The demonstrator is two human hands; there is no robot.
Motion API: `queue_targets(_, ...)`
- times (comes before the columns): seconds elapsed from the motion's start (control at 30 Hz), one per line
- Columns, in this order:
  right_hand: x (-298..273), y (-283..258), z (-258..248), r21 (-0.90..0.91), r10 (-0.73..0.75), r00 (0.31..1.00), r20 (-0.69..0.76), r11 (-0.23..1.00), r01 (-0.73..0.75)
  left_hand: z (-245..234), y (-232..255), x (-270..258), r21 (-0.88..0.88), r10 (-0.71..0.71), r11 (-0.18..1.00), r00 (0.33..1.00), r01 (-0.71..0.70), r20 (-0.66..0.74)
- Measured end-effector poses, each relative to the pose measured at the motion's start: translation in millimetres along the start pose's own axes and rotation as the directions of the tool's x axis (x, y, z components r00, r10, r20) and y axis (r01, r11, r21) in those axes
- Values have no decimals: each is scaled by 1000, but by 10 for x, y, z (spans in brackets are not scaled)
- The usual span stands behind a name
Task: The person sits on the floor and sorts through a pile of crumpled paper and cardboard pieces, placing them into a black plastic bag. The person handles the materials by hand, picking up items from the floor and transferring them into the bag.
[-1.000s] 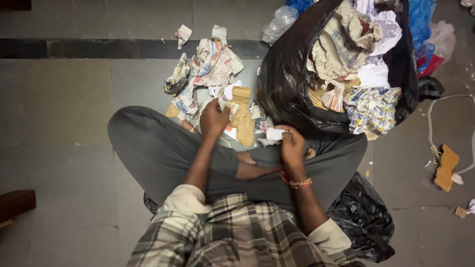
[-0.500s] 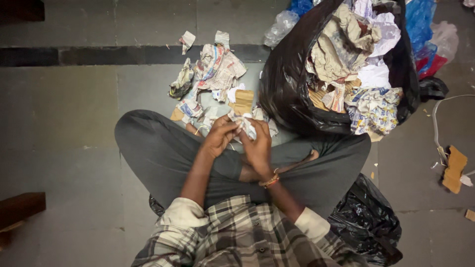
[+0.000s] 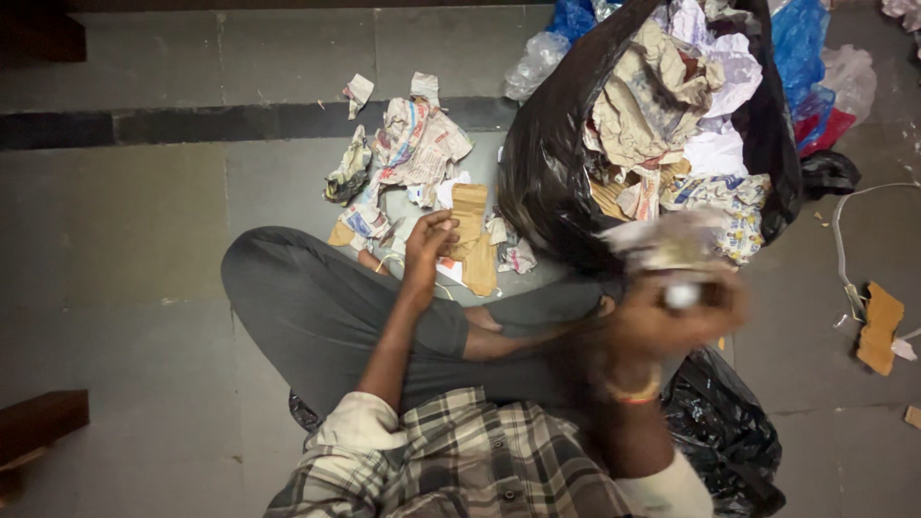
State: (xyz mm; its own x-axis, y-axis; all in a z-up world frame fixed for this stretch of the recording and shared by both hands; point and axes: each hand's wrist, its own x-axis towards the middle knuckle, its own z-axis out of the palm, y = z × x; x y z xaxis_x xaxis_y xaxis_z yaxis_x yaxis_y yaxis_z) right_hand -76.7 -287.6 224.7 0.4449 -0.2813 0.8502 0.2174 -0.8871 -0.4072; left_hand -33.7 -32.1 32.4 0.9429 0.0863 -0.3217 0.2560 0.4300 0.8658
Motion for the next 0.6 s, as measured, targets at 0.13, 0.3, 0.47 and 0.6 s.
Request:
queue_targets(0.13,603,317,-19,382,194,969,-152,916,-123,154,-37,-126,100,130,986,990,-136,60)
queue_targets(0.3,1011,270,4,145,145,911,385,966,-215,676,226,-415,296,175,937,983,-184,59)
queue_targets(0.47,987,412,-100,120,106,925,364,980,-160,1168,789,-693,444,473,756,871,-481,137)
queue_targets(0.6,764,914,-343,61,293,920,260,946,-319,1535,1095,-877,613,725,374,632,-696,275)
